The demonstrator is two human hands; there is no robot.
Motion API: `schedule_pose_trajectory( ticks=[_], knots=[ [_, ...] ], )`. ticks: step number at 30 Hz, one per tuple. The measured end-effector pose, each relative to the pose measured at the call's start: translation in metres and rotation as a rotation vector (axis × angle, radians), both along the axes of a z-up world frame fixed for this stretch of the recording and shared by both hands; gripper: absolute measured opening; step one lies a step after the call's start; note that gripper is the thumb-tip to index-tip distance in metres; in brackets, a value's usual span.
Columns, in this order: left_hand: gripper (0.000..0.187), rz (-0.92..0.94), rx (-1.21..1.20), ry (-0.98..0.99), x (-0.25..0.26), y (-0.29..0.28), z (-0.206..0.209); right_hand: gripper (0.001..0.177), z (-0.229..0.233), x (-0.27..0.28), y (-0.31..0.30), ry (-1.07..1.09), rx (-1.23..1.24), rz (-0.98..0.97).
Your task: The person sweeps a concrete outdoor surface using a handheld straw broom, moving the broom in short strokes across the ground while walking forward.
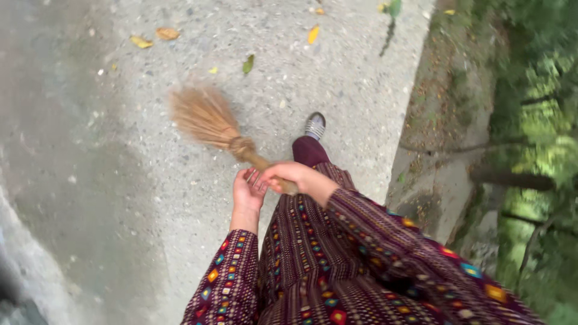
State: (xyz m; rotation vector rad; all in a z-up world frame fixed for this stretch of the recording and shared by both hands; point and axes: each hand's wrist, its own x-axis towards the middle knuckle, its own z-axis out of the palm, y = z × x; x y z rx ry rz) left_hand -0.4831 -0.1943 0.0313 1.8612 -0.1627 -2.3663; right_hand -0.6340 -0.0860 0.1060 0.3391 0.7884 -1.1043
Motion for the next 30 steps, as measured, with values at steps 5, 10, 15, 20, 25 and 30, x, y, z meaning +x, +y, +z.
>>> schedule_pose_trajectory(
  ticks=[5,10,15,20,25,30],
  knots=[
    [0.028,0.083,-0.06,-0.023,-0.007,-0.019,0.01,0.024,-0.082,-0.058,-0.033,-0.249,0.021,0.07],
    [0.028,0.174,-0.058,-0.031,-0.053,-0.031,0.008,0.009,-0.056,-0.222,0.088,0.345,0.545,-0.038],
    [0.03,0.156,-0.004,0.008,-0.122,-0.022,0.022,0.013,-0.021,-0.297,0.139,0.276,0.496,-0.367],
    [0.033,0.141,-0.019,0.086,-0.172,-0.029,0.046,0.012,0.009,-0.292,0.063,0.469,0.653,-0.464],
    [0.034,0.14,-0.081,0.102,-0.163,-0.052,0.046,0.014,0.04,-0.274,0.016,0.553,0.462,-0.183],
    [0.034,0.263,-0.038,0.028,-0.134,-0.085,0.035,0.044,0.072,-0.218,-0.077,0.285,0.322,0.102]
  ],
)
